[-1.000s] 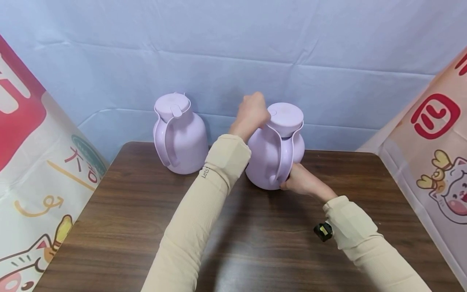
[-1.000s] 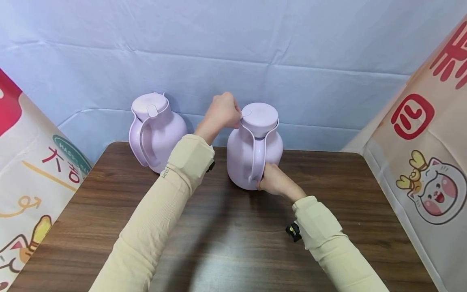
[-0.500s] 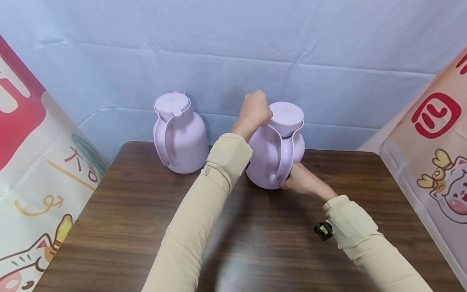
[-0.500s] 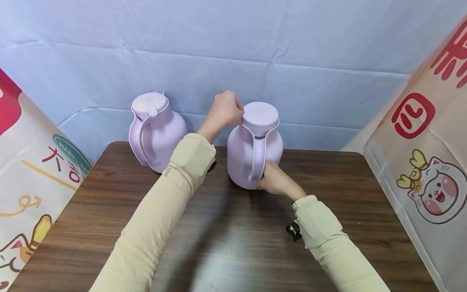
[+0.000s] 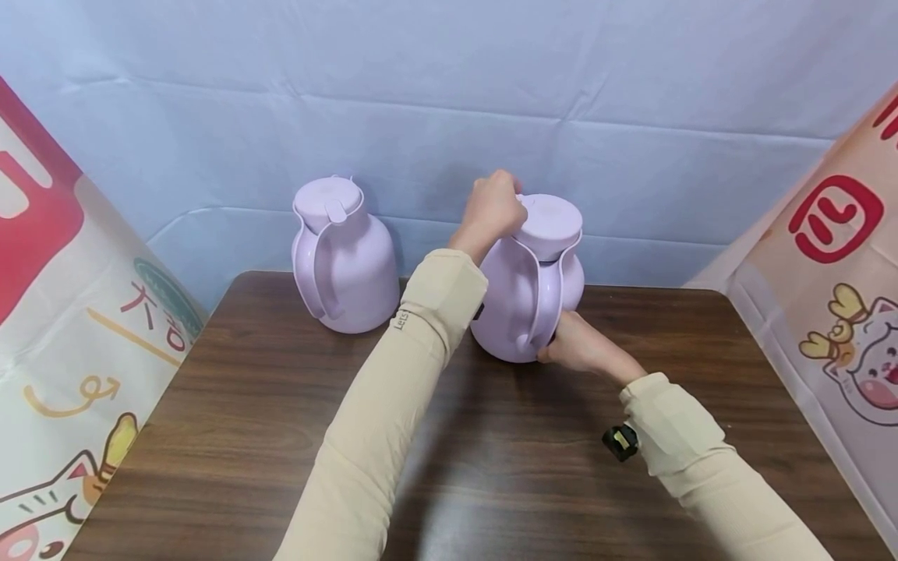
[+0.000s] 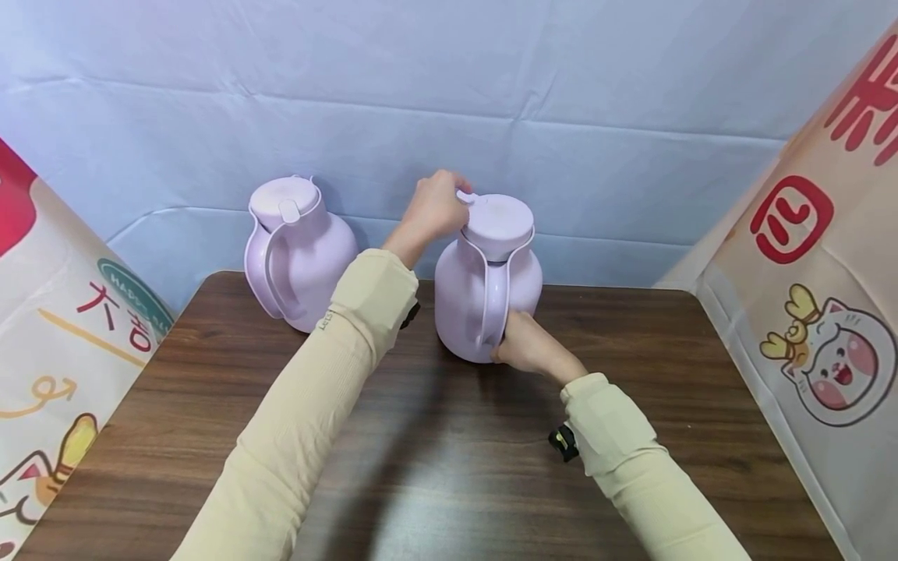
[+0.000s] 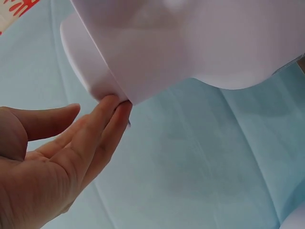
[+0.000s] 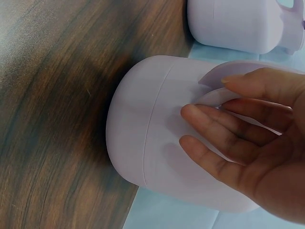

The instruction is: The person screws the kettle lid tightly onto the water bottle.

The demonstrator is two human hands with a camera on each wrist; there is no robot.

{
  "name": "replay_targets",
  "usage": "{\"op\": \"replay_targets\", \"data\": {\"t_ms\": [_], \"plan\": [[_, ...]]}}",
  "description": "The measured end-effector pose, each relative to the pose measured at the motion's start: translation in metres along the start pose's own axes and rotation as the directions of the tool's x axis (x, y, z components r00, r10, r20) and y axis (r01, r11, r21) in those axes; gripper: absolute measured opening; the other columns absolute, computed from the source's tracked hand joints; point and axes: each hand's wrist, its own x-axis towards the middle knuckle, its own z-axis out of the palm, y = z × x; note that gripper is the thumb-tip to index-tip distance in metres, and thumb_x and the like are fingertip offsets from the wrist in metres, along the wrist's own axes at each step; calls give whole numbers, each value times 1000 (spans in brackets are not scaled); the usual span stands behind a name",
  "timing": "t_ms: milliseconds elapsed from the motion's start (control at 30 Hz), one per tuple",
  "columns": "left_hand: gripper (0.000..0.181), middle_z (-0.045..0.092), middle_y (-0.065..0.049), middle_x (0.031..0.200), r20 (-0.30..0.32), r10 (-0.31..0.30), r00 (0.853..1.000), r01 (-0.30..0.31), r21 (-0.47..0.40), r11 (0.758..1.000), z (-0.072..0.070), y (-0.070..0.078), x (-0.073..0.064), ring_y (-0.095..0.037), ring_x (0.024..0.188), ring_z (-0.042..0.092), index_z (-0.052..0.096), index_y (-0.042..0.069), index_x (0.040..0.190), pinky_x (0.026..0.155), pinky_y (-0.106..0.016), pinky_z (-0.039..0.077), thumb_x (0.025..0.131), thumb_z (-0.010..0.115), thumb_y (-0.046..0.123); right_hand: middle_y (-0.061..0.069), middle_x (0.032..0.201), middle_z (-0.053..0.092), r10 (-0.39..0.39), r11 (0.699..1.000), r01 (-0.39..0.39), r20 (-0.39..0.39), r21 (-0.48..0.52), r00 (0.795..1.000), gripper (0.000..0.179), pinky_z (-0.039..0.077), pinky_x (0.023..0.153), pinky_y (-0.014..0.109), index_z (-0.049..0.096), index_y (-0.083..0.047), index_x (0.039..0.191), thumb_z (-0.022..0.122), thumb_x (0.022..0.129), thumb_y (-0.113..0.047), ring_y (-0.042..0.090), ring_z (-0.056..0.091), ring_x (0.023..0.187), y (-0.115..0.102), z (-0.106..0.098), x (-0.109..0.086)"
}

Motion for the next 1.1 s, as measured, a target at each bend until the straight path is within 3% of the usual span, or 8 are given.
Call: {"op": "replay_targets", "data": {"t_ms": [100, 333, 600, 867, 1100], "plan": [[41, 56, 1, 120, 2, -4, 1000, 4, -12, 1000, -1, 0, -1, -19, 112, 47, 56, 14, 123, 85, -25, 40, 83, 51, 8, 5, 73, 54, -7, 1000, 7, -7, -2, 1000, 23, 40, 65, 35, 54, 0, 80, 63, 59, 5, 23, 47, 71, 0, 1, 1], [13, 57, -3, 89, -51, -43, 998, 42, -19, 999, -5, -1, -8, -19, 89, 53, 57, 6, 93, 71, -26, 44, 81, 54, 8, 5, 74, 53, -3, 1000, 3, -9, 2, 1000, 24, 39, 65, 35, 53, 0, 80, 63, 59, 5, 23, 46, 71, 0, 2, 1], [19, 59, -4, 98, -51, -42, 998, 44, 33, 999, -3, 0, -10, -21, 97, 54, 58, 6, 99, 76, -29, 44, 80, 56, 10, 7, 75, 54, -4, 1000, 4, -13, -5, 1000, 27, 40, 66, 36, 54, 2, 83, 64, 59, 5, 24, 47, 72, 0, 2, 1], [4, 59, -1, 87, -63, -11, 998, 14, 46, 999, 0, -3, -8, -20, 94, 54, 58, 10, 80, 76, -28, 43, 81, 54, 11, 5, 73, 53, -3, 1000, 3, -11, -10, 1000, 24, 40, 65, 36, 53, 0, 81, 63, 59, 5, 23, 47, 70, 0, 3, 1], [20, 63, 2, 102, -52, 10, 999, -10, 11, 1000, 1, -5, -7, -19, 99, 54, 66, 12, 98, 79, -26, 42, 81, 56, 10, 6, 74, 53, -3, 1000, 3, -4, -3, 1000, 25, 40, 65, 36, 53, 0, 82, 64, 60, 5, 24, 47, 71, 0, 3, 1]]}}
